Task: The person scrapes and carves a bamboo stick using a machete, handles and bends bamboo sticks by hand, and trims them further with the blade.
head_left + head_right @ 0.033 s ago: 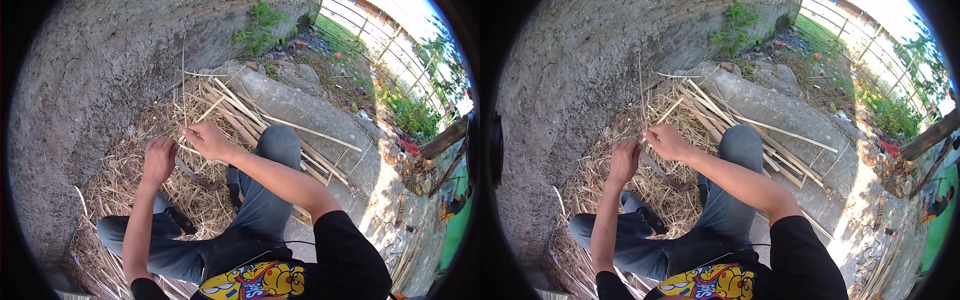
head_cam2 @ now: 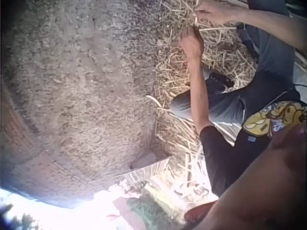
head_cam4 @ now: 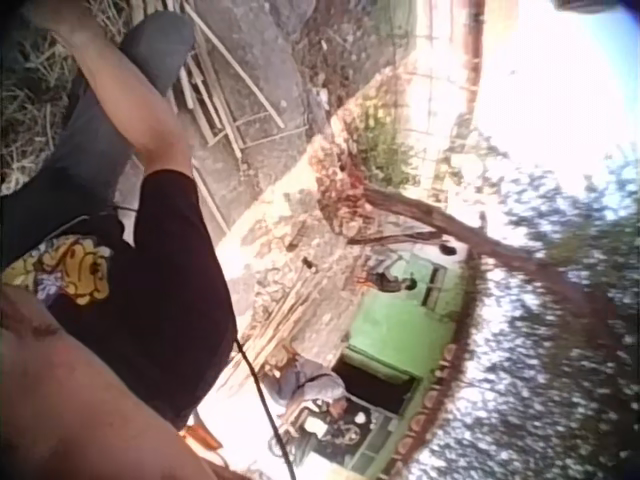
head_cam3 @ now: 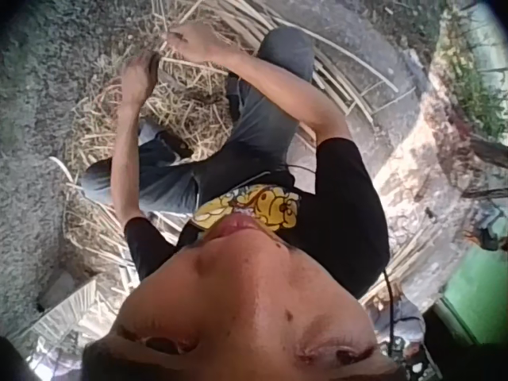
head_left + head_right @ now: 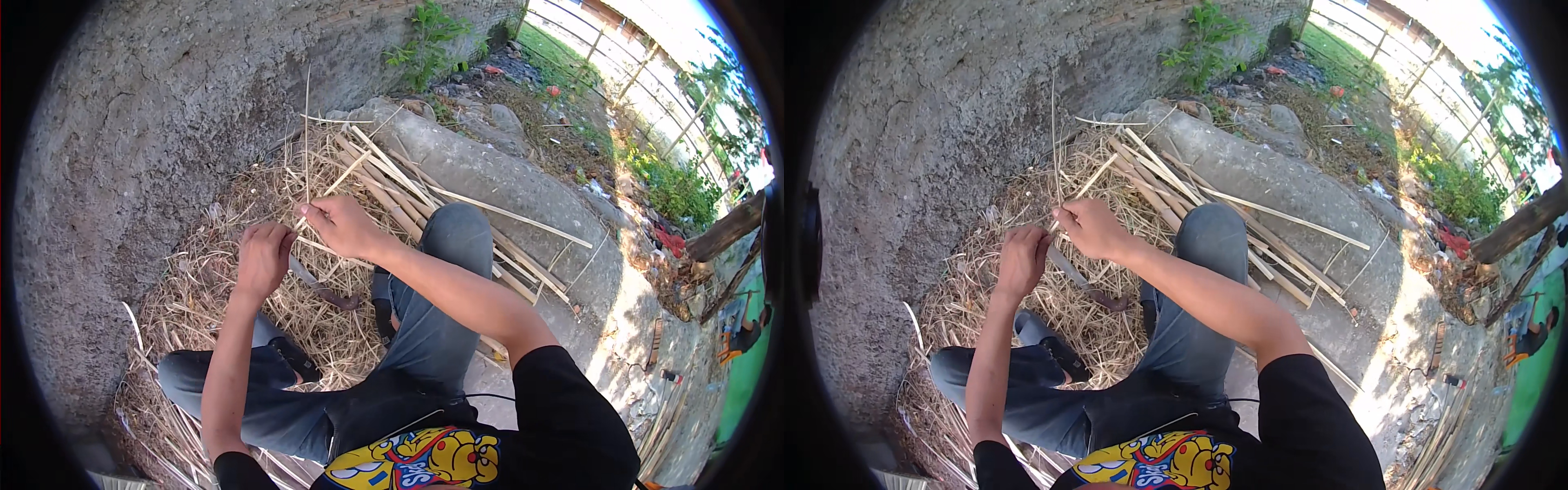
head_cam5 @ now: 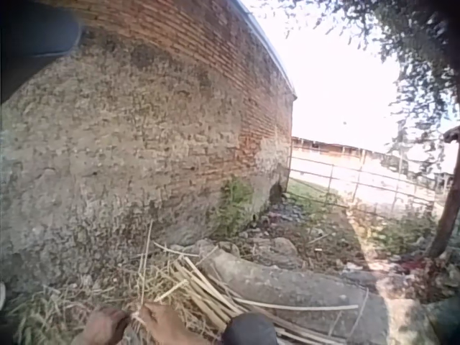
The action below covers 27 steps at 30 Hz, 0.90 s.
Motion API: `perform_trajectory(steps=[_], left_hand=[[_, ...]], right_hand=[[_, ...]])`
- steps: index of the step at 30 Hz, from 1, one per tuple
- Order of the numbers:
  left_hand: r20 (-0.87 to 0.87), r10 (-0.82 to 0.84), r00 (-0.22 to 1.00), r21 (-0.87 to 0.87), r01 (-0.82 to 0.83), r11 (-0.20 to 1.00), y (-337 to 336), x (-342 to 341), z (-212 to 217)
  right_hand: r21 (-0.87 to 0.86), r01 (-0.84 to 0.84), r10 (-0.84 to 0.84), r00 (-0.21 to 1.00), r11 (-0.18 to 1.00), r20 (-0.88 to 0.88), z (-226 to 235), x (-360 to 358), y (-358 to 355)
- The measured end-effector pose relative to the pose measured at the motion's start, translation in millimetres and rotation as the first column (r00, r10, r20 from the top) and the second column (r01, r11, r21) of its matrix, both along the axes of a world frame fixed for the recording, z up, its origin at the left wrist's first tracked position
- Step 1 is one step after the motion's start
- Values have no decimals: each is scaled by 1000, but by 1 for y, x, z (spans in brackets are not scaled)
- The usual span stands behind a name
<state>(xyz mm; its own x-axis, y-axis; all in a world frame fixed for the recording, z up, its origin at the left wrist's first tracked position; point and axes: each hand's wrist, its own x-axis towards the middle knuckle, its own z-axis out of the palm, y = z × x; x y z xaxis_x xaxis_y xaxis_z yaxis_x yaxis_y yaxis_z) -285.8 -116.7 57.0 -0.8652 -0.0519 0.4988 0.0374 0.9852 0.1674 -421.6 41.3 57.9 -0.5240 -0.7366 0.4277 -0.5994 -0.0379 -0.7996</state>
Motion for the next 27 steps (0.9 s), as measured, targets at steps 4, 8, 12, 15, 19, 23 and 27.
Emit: perform_trajectory(steps=[4, 8, 12, 15, 19, 23, 27], left_hand=[[-39, -8, 999, 42, 10, 999, -6, -1, -8], [-39, 45, 998, 9, -45, 999, -33, 15, -19], [3, 115, 993, 12, -115, 993, -58, 38, -16], [16, 149, 989, 5, -149, 989, -81, 53, -14], [-27, 204, 979, 66, -202, 977, -87, 66, -2], [-11, 293, 956, 94, -290, 952, -98, 77, 3], [-17, 313, 950, 114, -309, 944, -111, 87, 2]], right_hand=[[-23, 188, -188, 982, 982, 4, 8, -23, 9], [-119, 348, -325, 929, 930, 174, 22, -39, 25], [-193, 407, -371, 907, 893, 198, 22, -55, 39], [-315, 421, -358, 902, 851, 240, 26, -57, 41], [-251, 434, -371, 891, 865, 262, 30, -56, 44], [-277, 439, -363, 887, 854, 285, 32, -57, 43], [-289, 458, -361, 872, 841, 331, 31, -61, 45]])
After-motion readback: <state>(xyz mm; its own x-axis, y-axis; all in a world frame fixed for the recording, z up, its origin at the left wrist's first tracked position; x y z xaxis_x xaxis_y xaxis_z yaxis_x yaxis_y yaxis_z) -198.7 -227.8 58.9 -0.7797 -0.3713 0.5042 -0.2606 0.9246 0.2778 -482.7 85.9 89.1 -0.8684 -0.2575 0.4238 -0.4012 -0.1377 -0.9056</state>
